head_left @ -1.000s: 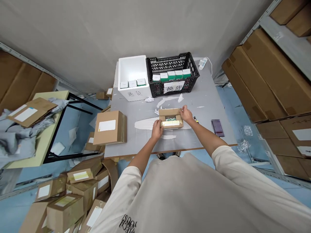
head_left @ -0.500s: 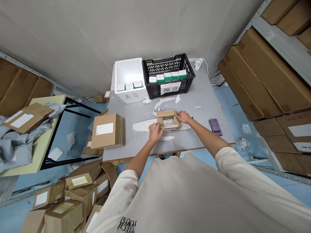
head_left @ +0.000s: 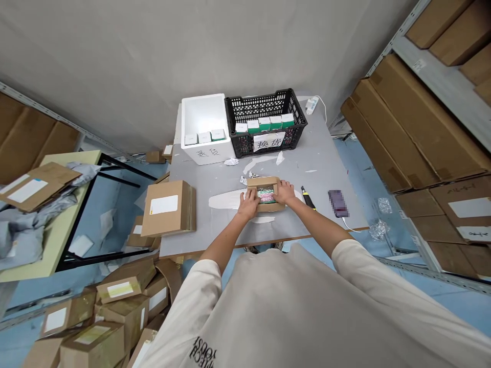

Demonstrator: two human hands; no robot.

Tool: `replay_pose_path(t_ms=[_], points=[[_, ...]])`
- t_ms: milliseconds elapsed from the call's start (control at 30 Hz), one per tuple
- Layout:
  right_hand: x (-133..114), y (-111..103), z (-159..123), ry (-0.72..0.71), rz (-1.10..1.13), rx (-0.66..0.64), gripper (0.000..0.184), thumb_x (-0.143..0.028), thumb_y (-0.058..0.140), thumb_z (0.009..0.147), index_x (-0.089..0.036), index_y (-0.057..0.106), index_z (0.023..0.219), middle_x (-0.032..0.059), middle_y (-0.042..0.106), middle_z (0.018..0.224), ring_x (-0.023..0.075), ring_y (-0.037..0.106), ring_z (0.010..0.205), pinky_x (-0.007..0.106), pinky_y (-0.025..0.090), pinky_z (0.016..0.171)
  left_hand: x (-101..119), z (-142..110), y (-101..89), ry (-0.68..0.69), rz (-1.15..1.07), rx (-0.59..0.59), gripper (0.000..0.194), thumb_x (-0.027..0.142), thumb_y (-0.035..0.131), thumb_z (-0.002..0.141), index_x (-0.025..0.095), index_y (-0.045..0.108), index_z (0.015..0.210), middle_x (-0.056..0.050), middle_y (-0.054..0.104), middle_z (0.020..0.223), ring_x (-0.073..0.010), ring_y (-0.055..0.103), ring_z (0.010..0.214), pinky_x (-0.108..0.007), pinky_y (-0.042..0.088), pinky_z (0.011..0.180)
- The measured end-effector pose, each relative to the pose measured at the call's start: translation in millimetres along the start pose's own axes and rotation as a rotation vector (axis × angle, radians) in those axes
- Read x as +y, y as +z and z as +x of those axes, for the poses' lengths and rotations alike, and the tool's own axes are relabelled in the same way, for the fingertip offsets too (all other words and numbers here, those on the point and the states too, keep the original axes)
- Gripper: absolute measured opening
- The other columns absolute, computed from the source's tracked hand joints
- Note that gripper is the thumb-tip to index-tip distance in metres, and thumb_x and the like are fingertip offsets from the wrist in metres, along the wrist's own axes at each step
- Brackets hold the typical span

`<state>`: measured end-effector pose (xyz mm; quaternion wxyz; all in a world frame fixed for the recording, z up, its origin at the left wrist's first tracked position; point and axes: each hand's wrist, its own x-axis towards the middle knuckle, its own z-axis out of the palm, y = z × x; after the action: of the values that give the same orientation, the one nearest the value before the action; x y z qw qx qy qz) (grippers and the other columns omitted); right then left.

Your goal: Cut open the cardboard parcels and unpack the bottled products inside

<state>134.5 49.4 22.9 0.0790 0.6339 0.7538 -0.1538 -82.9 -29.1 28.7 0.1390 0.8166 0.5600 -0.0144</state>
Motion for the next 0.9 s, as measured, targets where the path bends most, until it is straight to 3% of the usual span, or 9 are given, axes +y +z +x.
replay_pose_path(t_ms=[167,300,433,533,600,767,900], points=[[-2,-1,2,0.027,0.026,-0.013,0.081,-0.046,0.061,0.086,-0.01,0.033,0.153,0.021,0.049,0.14,0.0365,0.045,0.127,0.047,0.036,0.105,1,9,-6.4,0.047,0.044,-0.045,0.043,0.017,0.073,0.078,0.025,0.067,0.121,-0.013,0.028,0.168,-0.0384,0.014,0.158,-0.068,0.01,0.125],[4,-4,3,0.009,0.08,-0.049,0.08,-0.047,0.059,0.086,-0.013,0.034,0.154,0.0203,0.048,0.142,0.0374,0.045,0.128,0.048,0.038,0.106,-4,-10,-13.1,0.031,0.063,0.07,0.058,0.019,0.072,0.081,0.027,0.056,0.136,-0.011,0.026,0.17,-0.0339,0.014,0.16,-0.063,0.008,0.127],[13,-7,2,-0.029,0.136,-0.077,0.08,-0.048,0.056,0.086,-0.018,0.032,0.156,0.0194,0.046,0.147,0.038,0.046,0.129,0.048,0.04,0.106,-20,-31,-16.7,-0.089,0.05,0.161,0.063,0.036,0.071,0.088,0.019,0.048,0.144,-0.02,0.031,0.166,-0.0372,0.018,0.158,-0.061,0.009,0.127],[16,-8,2,-0.03,0.192,-0.085,0.082,-0.047,0.056,0.085,-0.02,0.031,0.159,0.0183,0.045,0.152,0.0387,0.047,0.132,0.05,0.04,0.107,-30,-29,-18.1,-0.135,-0.006,0.067,0.071,0.047,0.071,0.088,0.019,0.045,0.148,-0.021,0.048,0.152,-0.0387,0.036,0.15,-0.058,0.022,0.123],[18,-7,3,-0.026,0.241,-0.097,0.084,-0.049,0.057,0.084,-0.021,0.031,0.16,0.0167,0.042,0.157,0.0394,0.046,0.135,0.051,0.04,0.11,-34,-19,-19.9,-0.147,-0.05,-0.001,0.082,0.05,0.075,0.085,0.021,0.038,0.153,-0.02,0.048,0.153,-0.0383,0.046,0.142,-0.053,0.033,0.118],[30,-6,2,-0.05,0.415,-0.064,0.08,-0.045,0.054,0.085,-0.023,0.037,0.16,0.0119,0.043,0.161,0.0375,0.044,0.142,0.05,0.041,0.114,-37,16,-27.0,-0.097,-0.083,-0.147,0.126,0.046,0.087,0.072,0.026,0.006,0.166,-0.018,0.007,0.174,-0.0418,0.045,0.144,-0.048,0.043,0.111],[50,-5,-3,-0.105,0.555,0.048,0.065,-0.036,0.045,0.09,-0.021,0.048,0.153,0.0119,0.056,0.148,0.03,0.057,0.129,0.044,0.047,0.109,-45,34,-26.6,-0.07,-0.088,-0.267,0.135,0.049,0.088,0.067,0.026,0.0,0.167,-0.016,0.001,0.175,-0.0435,0.039,0.149,-0.05,0.04,0.115]])
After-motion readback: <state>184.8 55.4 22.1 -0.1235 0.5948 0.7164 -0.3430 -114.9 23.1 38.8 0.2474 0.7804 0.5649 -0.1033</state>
